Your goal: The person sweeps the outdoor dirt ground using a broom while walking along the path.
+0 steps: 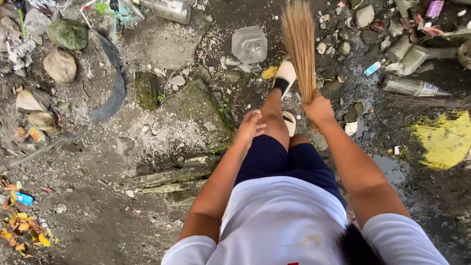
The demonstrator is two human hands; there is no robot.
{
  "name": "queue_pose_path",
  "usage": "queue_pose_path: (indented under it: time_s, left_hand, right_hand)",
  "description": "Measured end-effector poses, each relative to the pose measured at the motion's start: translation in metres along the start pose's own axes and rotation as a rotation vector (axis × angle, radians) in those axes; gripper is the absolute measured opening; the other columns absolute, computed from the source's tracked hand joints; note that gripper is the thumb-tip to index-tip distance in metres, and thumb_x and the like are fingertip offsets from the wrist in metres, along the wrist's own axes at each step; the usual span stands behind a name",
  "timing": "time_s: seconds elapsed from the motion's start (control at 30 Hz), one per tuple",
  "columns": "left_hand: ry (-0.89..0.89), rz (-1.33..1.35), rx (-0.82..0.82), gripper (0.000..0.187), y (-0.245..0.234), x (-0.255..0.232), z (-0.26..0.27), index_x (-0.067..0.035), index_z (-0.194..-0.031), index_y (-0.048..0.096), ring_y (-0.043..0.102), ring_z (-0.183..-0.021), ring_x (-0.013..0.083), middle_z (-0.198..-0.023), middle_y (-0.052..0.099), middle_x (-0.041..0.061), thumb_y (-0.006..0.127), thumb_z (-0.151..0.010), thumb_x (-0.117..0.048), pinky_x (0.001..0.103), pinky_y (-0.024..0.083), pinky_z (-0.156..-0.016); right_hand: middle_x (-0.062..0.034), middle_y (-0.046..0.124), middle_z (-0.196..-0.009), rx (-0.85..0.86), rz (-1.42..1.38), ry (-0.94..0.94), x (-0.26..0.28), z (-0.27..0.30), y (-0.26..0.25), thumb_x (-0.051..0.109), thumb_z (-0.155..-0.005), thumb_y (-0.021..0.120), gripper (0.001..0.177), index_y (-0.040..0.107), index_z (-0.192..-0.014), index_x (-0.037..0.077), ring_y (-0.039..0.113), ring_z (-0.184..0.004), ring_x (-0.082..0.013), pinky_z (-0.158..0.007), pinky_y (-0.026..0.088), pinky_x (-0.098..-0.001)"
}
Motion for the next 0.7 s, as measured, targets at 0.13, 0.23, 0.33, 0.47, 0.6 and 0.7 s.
queue_pose_path:
  time_s: [0.13, 0.23, 0.33, 0.47, 0.6, 0.7]
  left_hand:
    - [0.021, -0.011, 0.046, 0.038, 0.018, -0.03, -0.007, -0.019, -0.133, 0.056, 0.068, -0.103, 0.0232, -0.131, 0.059, 0.003, 0.059, -0.098, -0.035, 0.04, 0.055, -0.085]
    - [-0.018, -0.031, 0.058, 0.038, 0.019, -0.048, -0.02, -0.019, -0.133, 0.055, 0.067, -0.103, 0.0233, -0.13, 0.059, 0.004, 0.058, -0.099, -0.036, 0.04, 0.055, -0.084]
    - [-0.068, -0.064, 0.04, 0.039, 0.012, -0.072, -0.029, -0.02, -0.135, 0.054, 0.067, -0.104, 0.023, -0.129, 0.059, 0.005, 0.057, -0.1, -0.036, 0.04, 0.056, -0.084]
    - [-0.043, -0.064, 0.023, 0.041, -0.001, -0.117, -0.052, -0.017, -0.136, 0.054, 0.068, -0.103, 0.0243, -0.129, 0.06, 0.005, 0.057, -0.099, -0.035, 0.04, 0.056, -0.084]
    - [-0.01, -0.017, -0.013, 0.042, -0.001, -0.16, -0.086, -0.015, -0.136, 0.053, 0.069, -0.103, 0.0265, -0.131, 0.06, 0.008, 0.057, -0.099, -0.034, 0.04, 0.057, -0.086]
    - [0.008, 0.025, -0.004, 0.043, 0.017, -0.202, -0.104, -0.015, -0.138, 0.053, 0.069, -0.104, 0.0279, -0.134, 0.06, 0.007, 0.056, -0.099, -0.034, 0.041, 0.057, -0.086]
  right_hand:
    - [-0.0293, 0.068, -0.116, -0.065, -0.128, -0.125, 0.003, -0.016, -0.023, 0.034, -0.08, 0.074, 0.071, 0.054, -0.142, 0.004, 0.067, -0.108, -0.0447, -0.094, 0.055, -0.0494]
    - [-0.0262, 0.071, -0.118, -0.021, -0.138, -0.114, 0.018, -0.026, -0.042, 0.037, -0.079, 0.074, 0.067, 0.061, -0.137, 0.004, 0.07, -0.109, -0.0409, -0.097, 0.055, -0.048]
    - [-0.0267, 0.075, -0.115, 0.109, -0.077, -0.013, 0.022, -0.042, -0.037, 0.041, -0.079, 0.072, 0.064, 0.069, -0.132, 0.004, 0.073, -0.108, -0.0387, -0.101, 0.055, -0.0463]
    - [-0.0269, 0.069, -0.119, 0.07, -0.119, 0.016, 0.033, -0.082, -0.035, 0.043, -0.073, 0.078, 0.077, 0.06, -0.138, 0.006, 0.068, -0.111, -0.0387, -0.1, 0.051, -0.0448]
    - [-0.0257, 0.071, -0.122, 0.096, -0.15, 0.043, 0.07, -0.103, -0.065, 0.04, -0.077, 0.076, 0.067, 0.067, -0.133, 0.005, 0.069, -0.114, -0.0379, -0.102, 0.052, -0.0446]
    - [-0.0254, 0.071, -0.121, 0.084, -0.14, 0.032, 0.084, -0.133, -0.087, 0.04, -0.078, 0.075, 0.064, 0.068, -0.132, 0.006, 0.068, -0.114, -0.0385, -0.102, 0.052, -0.0463]
Point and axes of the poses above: each hand's wrist, its own z-axis away from the middle knuckle, its own y-axis out of the palm, x = y × z, the point moved 5 cm from there along -z, towards the middle knuckle
